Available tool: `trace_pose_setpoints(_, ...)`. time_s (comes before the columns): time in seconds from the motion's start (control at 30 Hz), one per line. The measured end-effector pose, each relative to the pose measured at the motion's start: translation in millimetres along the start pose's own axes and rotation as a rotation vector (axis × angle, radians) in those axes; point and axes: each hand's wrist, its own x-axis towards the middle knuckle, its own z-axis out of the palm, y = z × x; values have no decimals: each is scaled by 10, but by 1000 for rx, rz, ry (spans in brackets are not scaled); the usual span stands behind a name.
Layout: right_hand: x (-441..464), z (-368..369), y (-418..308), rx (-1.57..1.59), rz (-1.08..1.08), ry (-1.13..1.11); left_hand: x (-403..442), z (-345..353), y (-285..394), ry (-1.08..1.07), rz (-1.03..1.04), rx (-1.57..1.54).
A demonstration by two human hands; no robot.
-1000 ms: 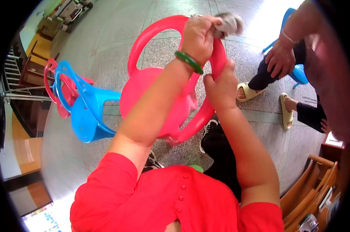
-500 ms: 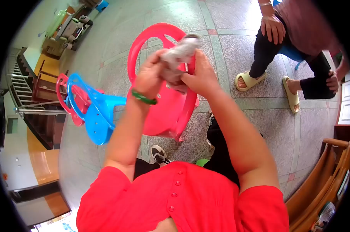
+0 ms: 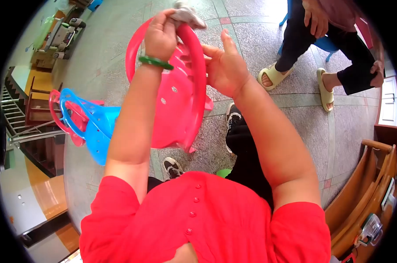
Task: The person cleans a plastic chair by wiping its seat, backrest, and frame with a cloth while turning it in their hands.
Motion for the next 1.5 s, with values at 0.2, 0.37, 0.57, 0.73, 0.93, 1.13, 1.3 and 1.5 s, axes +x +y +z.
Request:
trace_pose_setpoints(0.2,35,-89,32,160,-136,-6,-887,158,503,-53,468,343)
trace_pose_setpoints(0.37,65,-128,100,51,-134,-75,-1413,51,653,-130,327,332)
trace_pose_setpoints(0.57,-38,168,172,-340,-169,265,-1895,-103,737,-209,220,378)
trace_pose_setpoints(0.73,97,60,121,-380,-147,269,-2586,-347,657,-400,74,450)
trace_pose_setpoints(0.93,158,83,275,-816,-471,483,-2579,-1021,508,-167,-498,57)
trace_pose_setpoints(1.13,290,130,282,-739,-458,333,-1677,-1421,409,274,-611,-754)
trace_pose_setpoints(1.3,-26,353,471,-919,-386,407,-1284,-1333,285,248,-820,-767)
trace_pose_setpoints(1.5,-165,463,449,-795,-335,284,-874,-905,680,150,-437,-643)
